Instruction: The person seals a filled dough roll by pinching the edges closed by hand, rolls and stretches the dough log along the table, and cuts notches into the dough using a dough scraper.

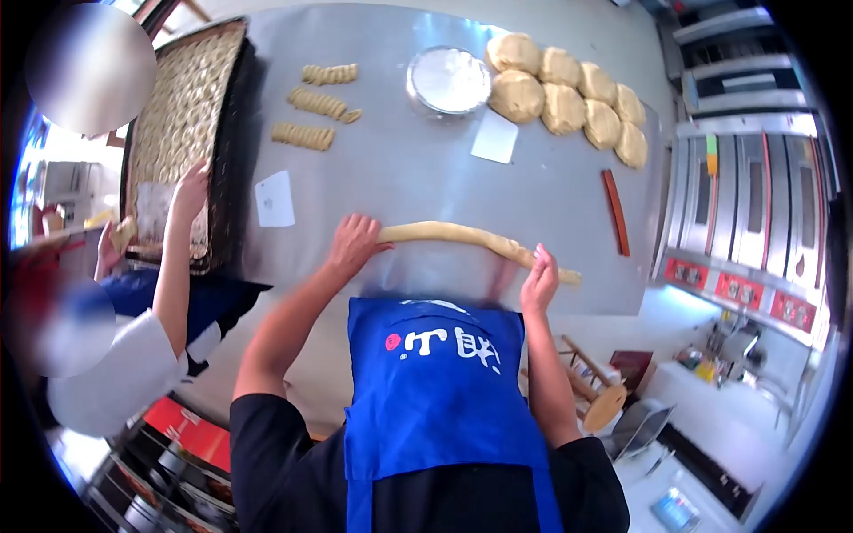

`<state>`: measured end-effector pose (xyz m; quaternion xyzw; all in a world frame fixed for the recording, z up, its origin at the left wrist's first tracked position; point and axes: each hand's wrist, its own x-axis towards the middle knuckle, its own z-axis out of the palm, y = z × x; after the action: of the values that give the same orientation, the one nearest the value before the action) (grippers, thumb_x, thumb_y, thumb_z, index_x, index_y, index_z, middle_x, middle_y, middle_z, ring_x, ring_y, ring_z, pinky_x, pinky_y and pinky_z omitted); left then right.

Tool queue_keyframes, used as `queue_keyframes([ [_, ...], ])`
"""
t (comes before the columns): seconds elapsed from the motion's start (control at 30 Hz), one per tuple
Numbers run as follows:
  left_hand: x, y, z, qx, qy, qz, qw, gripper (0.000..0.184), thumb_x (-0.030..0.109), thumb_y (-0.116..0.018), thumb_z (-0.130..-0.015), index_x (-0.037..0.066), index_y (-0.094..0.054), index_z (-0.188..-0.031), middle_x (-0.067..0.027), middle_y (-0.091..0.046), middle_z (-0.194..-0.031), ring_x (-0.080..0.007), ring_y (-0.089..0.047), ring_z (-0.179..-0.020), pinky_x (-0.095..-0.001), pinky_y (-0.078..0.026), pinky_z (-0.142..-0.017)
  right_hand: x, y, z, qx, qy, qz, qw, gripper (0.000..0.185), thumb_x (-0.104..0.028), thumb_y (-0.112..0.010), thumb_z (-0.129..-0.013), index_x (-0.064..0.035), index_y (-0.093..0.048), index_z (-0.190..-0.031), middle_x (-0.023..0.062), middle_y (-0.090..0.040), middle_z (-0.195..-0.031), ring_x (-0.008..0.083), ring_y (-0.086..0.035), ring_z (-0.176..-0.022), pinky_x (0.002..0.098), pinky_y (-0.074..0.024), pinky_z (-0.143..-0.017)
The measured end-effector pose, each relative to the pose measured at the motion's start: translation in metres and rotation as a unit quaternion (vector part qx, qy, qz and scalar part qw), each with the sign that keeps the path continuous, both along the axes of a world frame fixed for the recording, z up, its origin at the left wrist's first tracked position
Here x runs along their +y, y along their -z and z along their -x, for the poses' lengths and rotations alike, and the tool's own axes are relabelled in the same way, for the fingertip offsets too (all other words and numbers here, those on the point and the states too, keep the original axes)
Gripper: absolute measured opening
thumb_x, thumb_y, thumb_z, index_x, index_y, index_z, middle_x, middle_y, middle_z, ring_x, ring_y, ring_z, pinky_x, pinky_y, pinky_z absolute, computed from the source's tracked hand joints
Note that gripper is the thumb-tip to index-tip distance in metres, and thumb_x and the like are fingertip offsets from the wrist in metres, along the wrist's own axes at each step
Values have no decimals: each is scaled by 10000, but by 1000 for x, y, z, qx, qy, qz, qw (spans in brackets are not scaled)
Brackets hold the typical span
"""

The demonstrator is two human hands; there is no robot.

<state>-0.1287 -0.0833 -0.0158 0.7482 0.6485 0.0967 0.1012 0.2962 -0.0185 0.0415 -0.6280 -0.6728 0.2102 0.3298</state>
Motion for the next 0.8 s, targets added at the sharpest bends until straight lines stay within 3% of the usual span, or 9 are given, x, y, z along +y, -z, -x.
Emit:
queue_keyframes([
  [0.07, -3, -15, -13, -1, -46, 50, 998, 675, 577, -888, -748, 50, -660, -1101, -117, -682, -1109, -307, -632, -1135, -450, -501, -1010, -20, -6, -25, -35, 62, -10, 997, 310, -163, -508, -1154, -10, -691, -1352, 201, -735, -1255, 364, -718, -1142, 451, -563, -1009],
  [0.13, 3, -40, -39, -1, -94, -55, 994, 813, 539, -890, -765, 22, -626, -1335, -179, -647, -1340, -367, -576, -1322, -537, -425, -1158, -39, -3, -43, -62, 96, -9, 993, 316, -172, -536, -1141, -6, -675, -1371, 202, -723, -1297, 378, -695, -1194, 466, -546, -1036],
  [0.17, 4, -31, -55, -57, -73, 11, 996, 977, 512, -883, -793, 15, -506, -1544, -214, -534, -1571, -401, -458, -1501, -595, -299, -1280, -51, -1, -46, -119, 99, -29, 988, 338, -184, -561, -1127, -8, -655, -1401, 201, -706, -1343, 387, -670, -1241, 481, -523, -1069],
  [0.2, 9, -29, -78, -62, -65, 16, 996, 977, 512, -883, -793, 15, -506, -1544, -214, -534, -1571, -401, -458, -1501, -595, -299, -1280, -62, 1, -50, -175, 98, -46, 979, 370, -195, -586, -1114, -10, -634, -1431, 201, -689, -1390, 396, -645, -1288, 496, -499, -1101],
  [0.33, 42, -28, -189, -72, 153, -28, 985, 939, 503, -800, -901, 106, -418, -1661, -224, -444, -1674, -404, -382, -1582, -587, -232, -1332, -67, 15, -49, -301, 17, 10, 954, 706, -405, -641, -1061, -90, -447, -1662, 252, -391, -1701, 484, -309, -1594, 668, -251, -1263],
  [0.47, 76, -32, -253, -34, 257, -58, 964, 893, 575, -726, -946, 155, -422, -1674, -234, -433, -1681, -409, -378, -1585, -596, -232, -1327, -28, 40, -58, -312, -8, 2, 950, 760, -471, -634, -1045, -120, -424, -1685, 246, -351, -1724, 484, -238, -1624, 683, -169, -1294],
  [0.53, 100, -19, -268, 10, 171, 27, 985, 886, 637, -669, -966, 188, -414, -1687, -239, -425, -1687, -412, -361, -1593, -605, -237, -1319, 2, 40, -67, -315, -38, 20, 948, 772, -469, -647, -1032, -128, -421, -1687, 254, -384, -1702, 477, -287, -1604, 670, -147, -1309],
  [0.67, 140, -21, -288, 30, 42, 33, 998, 904, 704, -591, -991, 72, -478, -1627, -267, -447, -1660, -434, -370, -1573, -620, -258, -1293, 81, 44, -78, -273, -40, 41, 960, 729, -481, -623, -1046, -93, -470, -1645, 299, -427, -1650, 464, -362, -1563, 655, -189, -1304],
  [0.8, 136, -11, -294, 50, 42, -10, 998, 841, 651, -633, -989, 27, -532, -1543, -273, -427, -1662, -464, -362, -1562, -619, -271, -1283, 116, 50, -81, -273, -58, 22, 960, 724, -492, -620, -1049, -76, -484, -1626, 312, -416, -1654, 470, -353, -1570, 647, -217, -1299],
])
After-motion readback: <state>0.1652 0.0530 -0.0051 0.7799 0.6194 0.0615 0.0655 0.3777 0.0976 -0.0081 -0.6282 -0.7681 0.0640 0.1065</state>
